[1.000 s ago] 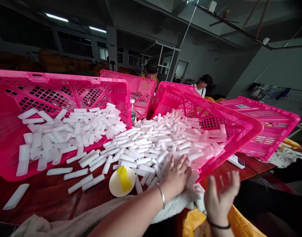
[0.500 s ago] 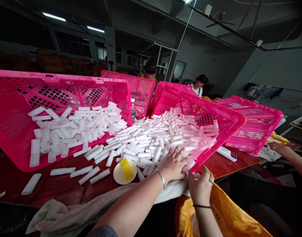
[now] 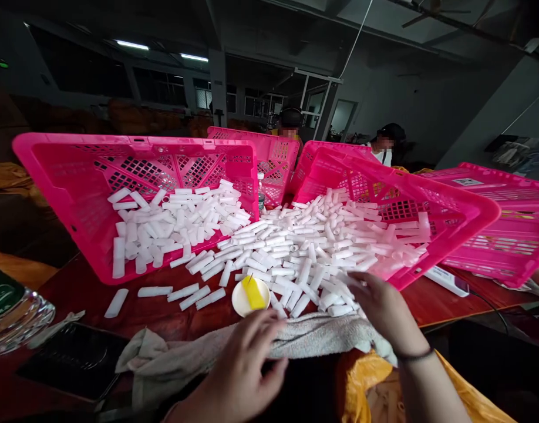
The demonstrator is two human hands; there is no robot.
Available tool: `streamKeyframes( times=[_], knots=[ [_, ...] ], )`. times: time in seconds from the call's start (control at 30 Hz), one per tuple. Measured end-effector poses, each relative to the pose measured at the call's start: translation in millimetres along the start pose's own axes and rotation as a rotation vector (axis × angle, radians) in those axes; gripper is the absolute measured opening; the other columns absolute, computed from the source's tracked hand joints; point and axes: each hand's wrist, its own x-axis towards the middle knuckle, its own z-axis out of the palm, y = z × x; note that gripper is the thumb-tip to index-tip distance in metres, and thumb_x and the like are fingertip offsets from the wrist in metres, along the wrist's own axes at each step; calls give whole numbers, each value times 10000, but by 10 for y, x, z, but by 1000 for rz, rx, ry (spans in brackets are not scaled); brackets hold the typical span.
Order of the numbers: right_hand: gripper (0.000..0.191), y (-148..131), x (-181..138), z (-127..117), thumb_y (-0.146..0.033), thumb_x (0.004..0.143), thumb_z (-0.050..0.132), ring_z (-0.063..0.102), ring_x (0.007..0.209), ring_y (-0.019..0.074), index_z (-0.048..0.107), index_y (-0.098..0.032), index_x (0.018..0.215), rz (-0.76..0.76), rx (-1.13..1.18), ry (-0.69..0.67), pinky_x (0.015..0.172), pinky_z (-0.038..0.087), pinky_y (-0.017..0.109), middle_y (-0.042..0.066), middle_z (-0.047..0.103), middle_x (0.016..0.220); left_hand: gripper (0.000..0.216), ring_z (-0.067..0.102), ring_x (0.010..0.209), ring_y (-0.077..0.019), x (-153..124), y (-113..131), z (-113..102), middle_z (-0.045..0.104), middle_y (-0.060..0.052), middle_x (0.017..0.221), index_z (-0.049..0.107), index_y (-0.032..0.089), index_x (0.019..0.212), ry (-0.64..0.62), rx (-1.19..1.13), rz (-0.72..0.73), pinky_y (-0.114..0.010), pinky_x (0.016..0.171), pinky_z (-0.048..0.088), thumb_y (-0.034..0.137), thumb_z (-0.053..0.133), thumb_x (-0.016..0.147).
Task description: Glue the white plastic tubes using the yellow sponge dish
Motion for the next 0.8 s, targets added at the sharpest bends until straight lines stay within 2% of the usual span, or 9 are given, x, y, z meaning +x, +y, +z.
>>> streamKeyframes(
  times=[0.1,0.17,0.2,0.27,0.37,0.47,0.67,0.8],
  knots=[
    [479,-264,472,136,-316,809,548,612,1077,318,553,-98,1235,-10,-47,140,893,489,462,205,616,1185,638,494,1243,-331,-29,-418,-54,514,-183,1338,350,148,1374,89,163,-283,-474,1012,453,332,580,809],
    [558,-411,594,319,-294,799,571,529,1194,346,493,-70,1305,-85,-74,180,973,435,506,245,506,1318,797,456,1269,-383,25,-615,-23,471,-212,1380,309,124,1399,28,214,-413,-523,1010,424,402,654,737],
    [552,-487,583,425,-282,809,567,507,1219,337,484,-71,1312,-155,-58,164,999,421,497,242,480,1343,854,437,1285,-388,63,-672,0,453,-216,1399,290,118,1410,-23,212,-455,-524,1017,408,422,676,712],
    [452,-649,455,643,-229,837,533,528,1191,288,527,-89,1266,-291,-1,64,1010,431,431,206,518,1301,925,405,1311,-380,148,-713,54,429,-215,1421,253,109,1430,-118,185,-513,-509,1035,377,441,696,689],
    [316,-887,204,945,-90,826,488,601,1044,224,634,-117,1105,-338,-1,-132,944,474,331,146,622,1130,996,422,1289,-381,263,-685,141,461,-215,1387,223,106,1443,-177,162,-548,-491,1029,356,445,718,648],
    [327,-1054,117,1174,-8,805,457,627,949,200,678,-137,1008,-315,-49,-213,876,488,289,111,670,1014,1057,460,1243,-388,332,-675,216,501,-214,1334,192,104,1453,-178,159,-545,-487,1014,348,440,734,611],
    [220,-1166,363,1432,-84,834,515,636,873,220,688,-147,955,-323,-127,-274,802,483,302,98,690,943,1118,438,1263,-407,346,-757,212,473,-234,1363,145,83,1466,-196,100,-549,-518,1014,350,385,743,571],
    [162,-1227,488,1496,-112,841,528,635,810,213,686,-147,847,-319,-160,-306,749,482,295,91,690,873,1105,426,1279,-413,337,-814,87,462,-231,1382,163,113,1472,-289,39,-503,-564,1030,331,376,740,568]
  ],
)
